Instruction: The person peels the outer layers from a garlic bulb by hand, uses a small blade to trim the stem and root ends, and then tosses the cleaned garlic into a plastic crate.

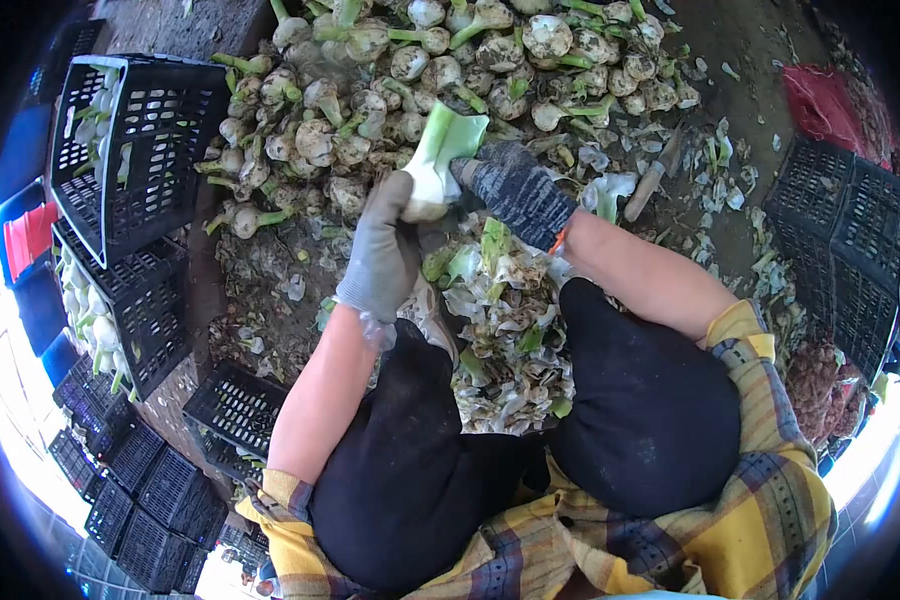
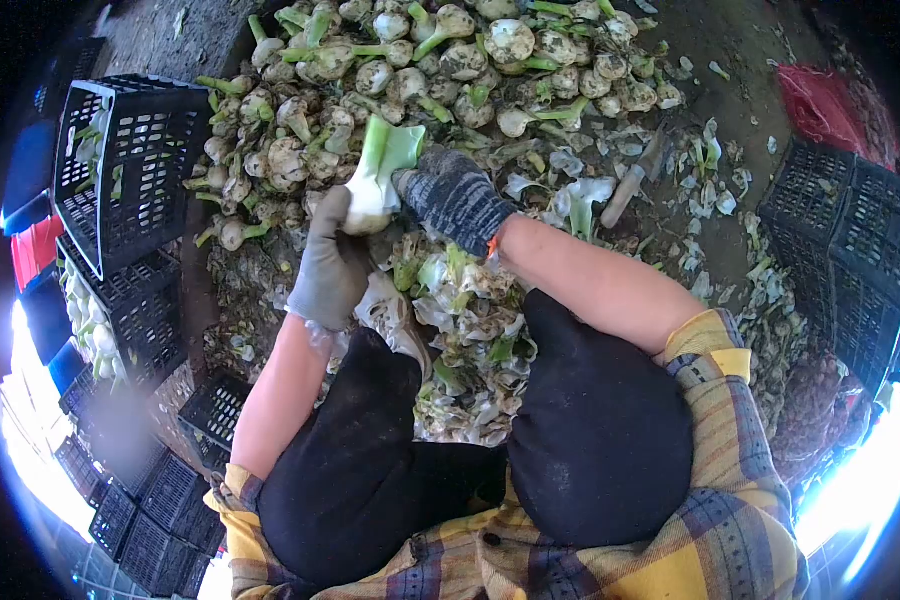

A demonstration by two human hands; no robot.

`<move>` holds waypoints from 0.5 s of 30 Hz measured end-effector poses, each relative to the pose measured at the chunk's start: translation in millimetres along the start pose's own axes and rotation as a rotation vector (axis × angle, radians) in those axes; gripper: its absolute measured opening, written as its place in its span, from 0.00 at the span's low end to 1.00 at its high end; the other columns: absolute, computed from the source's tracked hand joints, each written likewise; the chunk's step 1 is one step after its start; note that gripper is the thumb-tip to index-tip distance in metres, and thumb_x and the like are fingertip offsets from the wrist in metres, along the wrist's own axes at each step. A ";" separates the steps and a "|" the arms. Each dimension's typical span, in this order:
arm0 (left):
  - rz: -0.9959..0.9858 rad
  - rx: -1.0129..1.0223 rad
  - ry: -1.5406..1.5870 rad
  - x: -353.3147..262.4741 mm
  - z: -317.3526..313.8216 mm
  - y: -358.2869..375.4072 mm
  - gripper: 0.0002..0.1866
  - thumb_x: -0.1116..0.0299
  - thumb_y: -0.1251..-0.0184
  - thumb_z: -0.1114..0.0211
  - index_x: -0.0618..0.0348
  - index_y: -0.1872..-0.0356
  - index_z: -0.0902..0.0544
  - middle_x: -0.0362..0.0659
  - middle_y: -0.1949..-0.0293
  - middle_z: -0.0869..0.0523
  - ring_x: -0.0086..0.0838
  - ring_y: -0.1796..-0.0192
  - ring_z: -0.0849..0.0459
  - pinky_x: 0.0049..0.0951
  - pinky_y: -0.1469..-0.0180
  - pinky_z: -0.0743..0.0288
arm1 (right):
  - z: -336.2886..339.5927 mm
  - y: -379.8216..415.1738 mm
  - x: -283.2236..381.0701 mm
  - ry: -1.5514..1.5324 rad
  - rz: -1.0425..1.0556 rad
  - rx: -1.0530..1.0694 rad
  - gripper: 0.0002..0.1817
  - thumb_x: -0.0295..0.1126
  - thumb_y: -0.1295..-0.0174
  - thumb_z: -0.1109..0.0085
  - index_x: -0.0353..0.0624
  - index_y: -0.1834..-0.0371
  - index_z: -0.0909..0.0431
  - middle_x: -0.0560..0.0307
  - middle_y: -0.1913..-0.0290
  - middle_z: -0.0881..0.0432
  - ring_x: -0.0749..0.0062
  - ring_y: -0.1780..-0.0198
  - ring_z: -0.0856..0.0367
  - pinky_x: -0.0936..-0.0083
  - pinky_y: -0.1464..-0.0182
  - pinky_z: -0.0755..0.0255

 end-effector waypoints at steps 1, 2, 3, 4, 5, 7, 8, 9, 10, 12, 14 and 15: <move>0.084 0.051 0.087 0.2 -1.3 0.9 0.26 0.47 0.39 0.43 0.58 0.50 0.27 0.43 0.62 0.19 0.29 0.66 0.19 0.23 0.67 0.27 | 3.2 1.5 1.7 0.038 0.066 -0.012 0.12 0.37 0.43 0.52 0.40 0.68 0.23 0.42 0.70 0.22 0.50 0.65 0.22 0.58 0.63 0.30; 0.170 0.101 0.173 -1.3 -1.5 3.4 0.26 0.46 0.39 0.44 0.58 0.50 0.27 0.43 0.62 0.19 0.29 0.66 0.19 0.24 0.68 0.27 | 4.9 4.1 4.0 0.075 0.132 -0.023 0.12 0.37 0.42 0.53 0.41 0.69 0.23 0.43 0.70 0.22 0.51 0.65 0.21 0.57 0.63 0.30; 0.255 0.150 0.261 -1.4 -1.6 5.1 0.27 0.45 0.39 0.45 0.58 0.50 0.27 0.43 0.62 0.19 0.29 0.66 0.19 0.24 0.68 0.27 | 6.3 5.7 6.7 0.112 0.198 -0.033 0.12 0.36 0.42 0.54 0.42 0.70 0.23 0.44 0.71 0.22 0.51 0.66 0.21 0.57 0.64 0.30; 0.260 0.110 0.188 0.4 2.0 1.8 0.28 0.42 0.38 0.48 0.56 0.49 0.27 0.43 0.61 0.19 0.29 0.66 0.18 0.26 0.68 0.26 | 5.8 5.9 5.9 0.051 0.114 -0.006 0.12 0.36 0.42 0.54 0.42 0.70 0.23 0.44 0.70 0.22 0.52 0.66 0.22 0.57 0.63 0.30; 0.207 0.031 0.054 1.9 4.4 1.4 0.28 0.42 0.38 0.48 0.56 0.48 0.28 0.43 0.61 0.19 0.28 0.65 0.19 0.26 0.67 0.25 | 5.3 6.3 5.0 -0.009 0.028 0.016 0.12 0.36 0.41 0.54 0.42 0.70 0.23 0.44 0.70 0.22 0.52 0.66 0.22 0.58 0.62 0.30; 0.090 -0.126 -0.214 2.3 4.7 0.3 0.29 0.41 0.38 0.48 0.54 0.46 0.29 0.42 0.60 0.19 0.27 0.64 0.19 0.27 0.66 0.25 | 3.6 5.8 4.3 0.089 0.069 -0.029 0.12 0.36 0.41 0.55 0.41 0.69 0.23 0.44 0.69 0.22 0.51 0.66 0.22 0.58 0.61 0.30; -0.056 -0.224 -0.293 -1.1 4.1 3.2 0.28 0.44 0.39 0.43 0.51 0.45 0.31 0.40 0.60 0.20 0.26 0.64 0.21 0.28 0.65 0.24 | 2.5 3.8 6.7 0.305 0.104 0.006 0.12 0.36 0.41 0.53 0.40 0.68 0.23 0.43 0.69 0.22 0.51 0.65 0.22 0.58 0.61 0.30; -0.089 -0.206 -0.350 0.1 0.2 4.0 0.28 0.46 0.40 0.41 0.50 0.44 0.32 0.40 0.60 0.21 0.25 0.64 0.21 0.27 0.64 0.25 | 0.5 5.0 6.2 0.264 0.107 -0.056 0.12 0.37 0.42 0.52 0.40 0.68 0.23 0.43 0.69 0.22 0.51 0.65 0.22 0.58 0.62 0.30; -0.124 -0.188 -0.407 0.6 -3.5 4.4 0.27 0.48 0.40 0.40 0.50 0.44 0.32 0.40 0.60 0.21 0.24 0.63 0.22 0.27 0.64 0.25 | -1.6 6.3 8.2 0.223 0.112 -0.119 0.12 0.37 0.42 0.52 0.40 0.68 0.23 0.43 0.69 0.22 0.51 0.66 0.22 0.57 0.62 0.30; -0.090 -0.126 -0.333 2.2 -3.0 4.2 0.26 0.51 0.40 0.39 0.52 0.45 0.32 0.41 0.60 0.21 0.24 0.64 0.22 0.26 0.64 0.24 | -0.5 8.6 7.8 -0.020 0.039 -0.165 0.12 0.36 0.44 0.48 0.38 0.67 0.23 0.43 0.69 0.21 0.50 0.68 0.22 0.59 0.64 0.30; 0.042 -0.031 -0.067 2.1 5.3 -1.1 0.24 0.51 0.38 0.41 0.56 0.47 0.32 0.43 0.61 0.20 0.25 0.64 0.20 0.26 0.63 0.22 | 1.2 10.6 7.7 -0.493 -0.185 -0.090 0.10 0.33 0.43 0.50 0.37 0.67 0.24 0.42 0.69 0.21 0.51 0.67 0.22 0.61 0.65 0.30; 0.107 0.016 0.067 2.5 7.1 -2.0 0.23 0.52 0.37 0.42 0.58 0.48 0.31 0.43 0.61 0.19 0.26 0.65 0.19 0.26 0.62 0.21 | -0.2 12.4 5.8 -0.728 -0.298 -0.047 0.10 0.32 0.42 0.50 0.37 0.66 0.24 0.42 0.69 0.22 0.51 0.67 0.22 0.62 0.65 0.29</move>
Point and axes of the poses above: each hand's wrist, its own y-axis away from the middle knuckle, its own z-axis out of the back of the hand, x = y × z, the point moved 3 cm from there along -y, towards the middle knuckle
